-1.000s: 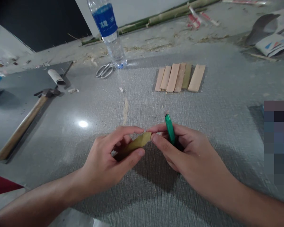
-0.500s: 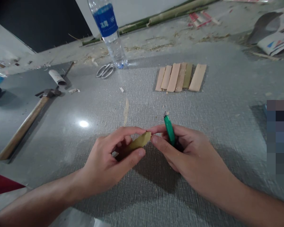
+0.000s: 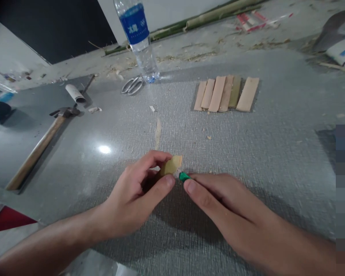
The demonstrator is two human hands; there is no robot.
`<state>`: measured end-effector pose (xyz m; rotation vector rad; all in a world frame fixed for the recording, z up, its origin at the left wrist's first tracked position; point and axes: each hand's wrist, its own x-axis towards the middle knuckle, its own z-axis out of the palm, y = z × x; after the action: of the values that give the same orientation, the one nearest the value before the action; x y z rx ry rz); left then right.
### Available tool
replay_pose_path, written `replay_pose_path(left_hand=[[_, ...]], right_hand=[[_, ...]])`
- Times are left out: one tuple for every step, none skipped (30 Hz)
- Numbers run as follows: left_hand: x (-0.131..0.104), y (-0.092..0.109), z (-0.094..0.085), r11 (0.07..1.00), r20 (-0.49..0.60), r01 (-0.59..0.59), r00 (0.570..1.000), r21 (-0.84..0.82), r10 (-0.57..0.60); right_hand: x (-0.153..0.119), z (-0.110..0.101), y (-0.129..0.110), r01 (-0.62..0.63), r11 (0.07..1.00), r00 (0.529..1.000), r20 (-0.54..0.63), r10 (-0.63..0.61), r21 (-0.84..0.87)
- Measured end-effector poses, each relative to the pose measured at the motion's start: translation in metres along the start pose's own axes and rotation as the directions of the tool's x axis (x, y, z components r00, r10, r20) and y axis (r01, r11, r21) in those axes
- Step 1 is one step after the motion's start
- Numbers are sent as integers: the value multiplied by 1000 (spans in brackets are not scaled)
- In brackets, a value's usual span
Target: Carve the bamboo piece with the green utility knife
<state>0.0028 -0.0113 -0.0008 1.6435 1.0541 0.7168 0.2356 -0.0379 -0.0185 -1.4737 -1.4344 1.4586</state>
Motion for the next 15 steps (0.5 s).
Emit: replay_pose_path(left_hand=[[0, 1, 0, 1000, 21, 10, 1000, -24, -9], [0, 2, 0, 999, 42, 15, 999, -46, -13], [0, 3, -1, 998, 61, 20, 998, -67, -16], [0, 4, -1, 996, 81, 29, 996, -90, -21], [0, 5, -1, 993, 98, 43, 995, -113, -32], [0, 6, -1, 989, 114, 61, 992, -133, -46], [0, 6, -2, 986, 129, 78, 990, -149, -59], [0, 7, -2, 983, 139, 91, 988, -158, -70], [0, 7, -3, 982, 145, 98, 987, -159, -75], [1, 7, -3, 983, 150, 96, 986, -158, -72], [0, 7, -4, 983, 154, 92, 986, -158, -68], [0, 7, -4, 983, 161, 89, 985, -160, -63], [0, 8, -5, 982, 168, 89, 984, -166, -60], [0, 8, -5, 981, 177, 93, 982, -172, -62], [0, 8, -6, 979, 187, 102, 980, -178, -68]], right_hand=[[-1, 0, -1, 21, 999, 1000, 1, -21, -40], [-2, 0, -2, 40, 996, 999, 9, -39, -76], [-2, 0, -3, 52, 993, 999, 7, -51, -108], [-3, -1, -3, 56, 990, 998, -16, -58, -131], [-4, -1, -1, 56, 987, 997, -38, -62, -150], [-4, -2, 1, 52, 984, 997, -51, -62, -168], [-5, -3, 5, 49, 981, 997, -57, -61, -188], [-6, -4, 9, 57, 976, 996, -50, -69, -209], [-6, -5, 14, 63, 971, 996, -41, -74, -230], [-7, -6, 18, 69, 966, 996, -30, -79, -248], [-8, -7, 21, 70, 962, 997, -25, -79, -263], [-8, -7, 23, 65, 960, 997, -29, -76, -273], [-8, -8, 24, 60, 959, 997, -33, -72, -277], [-8, -8, 24, 56, 959, 997, -35, -68, -278], [-8, -8, 24, 50, 960, 997, -37, -63, -277]])
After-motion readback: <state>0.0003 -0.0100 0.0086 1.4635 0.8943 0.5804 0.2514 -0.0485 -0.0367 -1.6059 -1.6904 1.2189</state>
